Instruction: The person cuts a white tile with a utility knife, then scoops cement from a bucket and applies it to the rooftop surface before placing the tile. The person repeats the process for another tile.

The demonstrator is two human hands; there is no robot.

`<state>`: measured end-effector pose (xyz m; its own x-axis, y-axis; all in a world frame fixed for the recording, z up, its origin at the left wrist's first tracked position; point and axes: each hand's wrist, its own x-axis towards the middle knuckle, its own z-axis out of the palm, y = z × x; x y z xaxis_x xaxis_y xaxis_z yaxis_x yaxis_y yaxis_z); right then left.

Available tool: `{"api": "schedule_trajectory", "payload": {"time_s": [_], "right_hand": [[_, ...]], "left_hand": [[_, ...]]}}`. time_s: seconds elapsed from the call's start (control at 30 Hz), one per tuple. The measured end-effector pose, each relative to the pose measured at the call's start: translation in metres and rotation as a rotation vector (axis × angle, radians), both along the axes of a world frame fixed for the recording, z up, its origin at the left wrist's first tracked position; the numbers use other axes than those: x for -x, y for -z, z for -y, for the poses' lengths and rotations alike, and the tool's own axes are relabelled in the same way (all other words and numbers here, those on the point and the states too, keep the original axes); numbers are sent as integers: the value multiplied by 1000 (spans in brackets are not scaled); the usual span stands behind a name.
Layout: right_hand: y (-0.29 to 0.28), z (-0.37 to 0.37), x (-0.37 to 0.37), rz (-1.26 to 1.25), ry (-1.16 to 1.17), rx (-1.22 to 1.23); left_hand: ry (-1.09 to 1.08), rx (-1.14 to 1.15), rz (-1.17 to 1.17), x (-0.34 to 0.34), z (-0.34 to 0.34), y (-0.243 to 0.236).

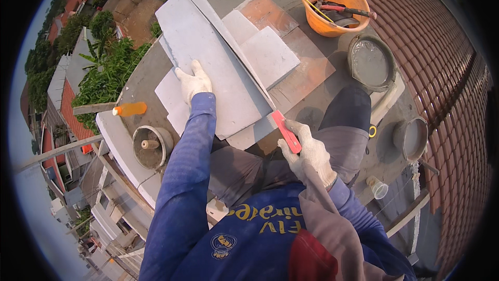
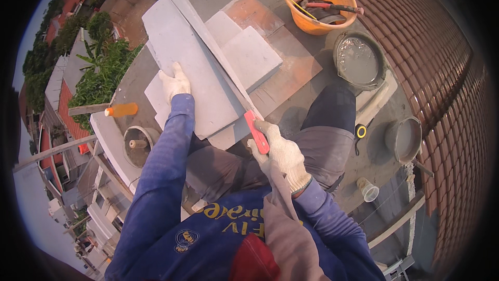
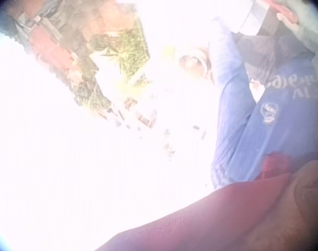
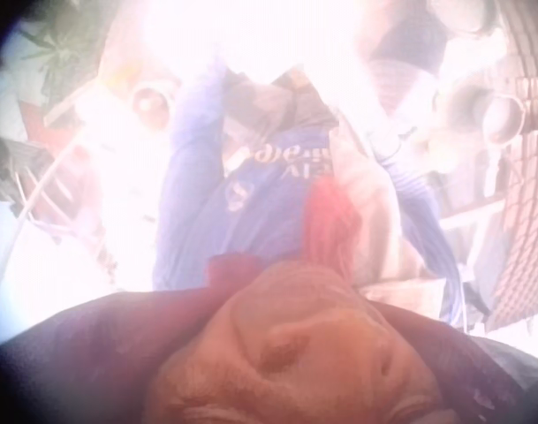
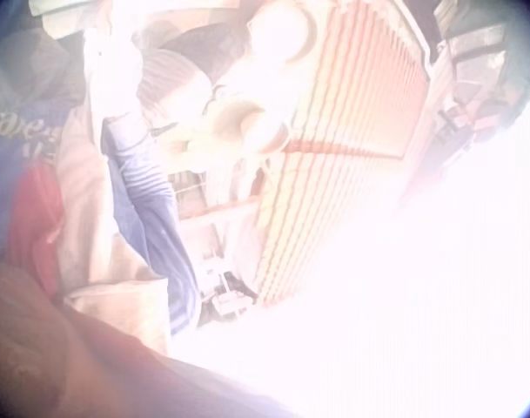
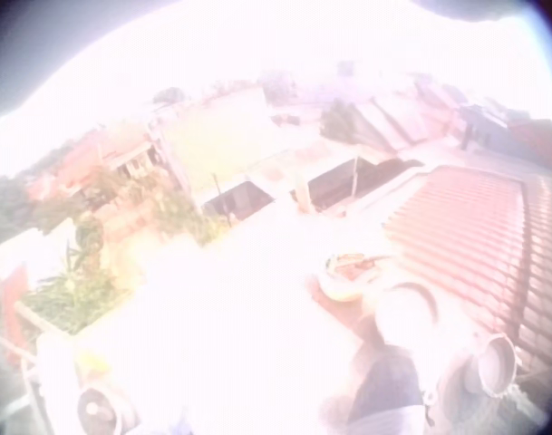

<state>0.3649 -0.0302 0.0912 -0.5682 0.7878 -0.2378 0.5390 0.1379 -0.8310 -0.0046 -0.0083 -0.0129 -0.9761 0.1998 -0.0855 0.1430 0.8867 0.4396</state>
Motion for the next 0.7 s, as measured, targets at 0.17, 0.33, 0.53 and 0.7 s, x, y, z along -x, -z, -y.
{"api": "schedule_trajectory", "payload": {"time_s": [0.17,0.33,0.53,0.7], "right_hand": [[-8,1,-10,99,30,5],[-3,-41,55,-39,18,-27],[-7,24,-50,17,-32,-87],[1,-41,44,-14,-3,-7]], "left_hand": [[6,-10,9,-4,-6,1],[-4,-7,-16,1,-7,4],[-11,-21,-8,2,-4,7],[0,-22,27,-8,-14,-2]]}}
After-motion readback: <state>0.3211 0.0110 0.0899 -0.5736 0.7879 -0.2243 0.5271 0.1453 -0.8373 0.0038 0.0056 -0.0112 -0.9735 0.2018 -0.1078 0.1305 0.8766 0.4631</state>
